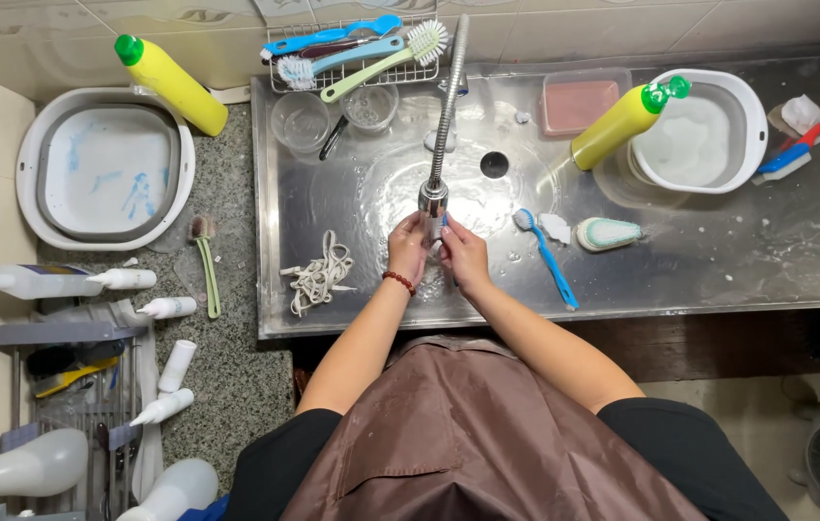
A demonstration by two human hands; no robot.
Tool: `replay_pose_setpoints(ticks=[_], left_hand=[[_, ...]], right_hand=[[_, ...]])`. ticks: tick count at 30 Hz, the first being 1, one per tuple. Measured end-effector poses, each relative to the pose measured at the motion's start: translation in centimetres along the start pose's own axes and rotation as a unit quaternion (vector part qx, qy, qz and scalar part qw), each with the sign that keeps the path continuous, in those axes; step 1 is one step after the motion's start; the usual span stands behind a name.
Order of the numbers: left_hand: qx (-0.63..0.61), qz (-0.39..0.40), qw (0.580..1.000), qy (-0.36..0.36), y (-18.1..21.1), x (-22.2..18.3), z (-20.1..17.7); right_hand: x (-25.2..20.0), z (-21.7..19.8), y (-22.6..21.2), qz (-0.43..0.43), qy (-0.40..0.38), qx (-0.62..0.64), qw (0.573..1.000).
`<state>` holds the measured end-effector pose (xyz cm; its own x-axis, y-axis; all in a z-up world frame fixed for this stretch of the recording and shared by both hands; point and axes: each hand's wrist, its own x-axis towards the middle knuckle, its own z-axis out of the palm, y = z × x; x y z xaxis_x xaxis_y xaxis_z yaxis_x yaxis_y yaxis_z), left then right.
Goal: Cleaning shoelaces and a plastic shoe component in a sink using brushes and water.
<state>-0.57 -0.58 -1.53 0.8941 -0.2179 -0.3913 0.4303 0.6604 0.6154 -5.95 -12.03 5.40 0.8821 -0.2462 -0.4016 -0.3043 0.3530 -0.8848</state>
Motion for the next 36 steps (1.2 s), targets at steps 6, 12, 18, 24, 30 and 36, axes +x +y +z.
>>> replay_pose_setpoints(ticks=[6, 12, 18, 24, 30, 36], left_hand=[[-0.003, 0.036, 0.999, -0.004, 1.3, -1.6, 1.3], [0.124, 0.067, 0.990, 0.013, 2.1, -1.8, 4.8], [0.166, -0.027, 0.986, -0.002, 0.4, 3.2, 3.5], [0.314, 0.052, 0.947, 0.034, 0.4, 1.4, 3.9], [0.426, 0.027, 0.898, 0.104, 5.9, -0.6, 3.8], [0.541, 0.036, 0.826, 0.153, 6.8, -1.7, 0.2]], right_hand=[[-1.5, 0.2, -0.5, 0.029, -0.025, 0.068, 0.997], [-1.2, 0.8, 0.9, -0.002, -0.028, 0.095, 0.995], [-1.1, 0.5, 2.0, -0.058, -0.023, -0.070, 0.996], [-0.2, 1.1, -0.1, -0.161, 0.009, -0.239, 0.957], [0.6, 0.4, -1.5, 0.150, -0.094, -0.056, 0.983], [10.4, -4.7, 0.8, 0.023, -0.126, -0.304, 0.944]])
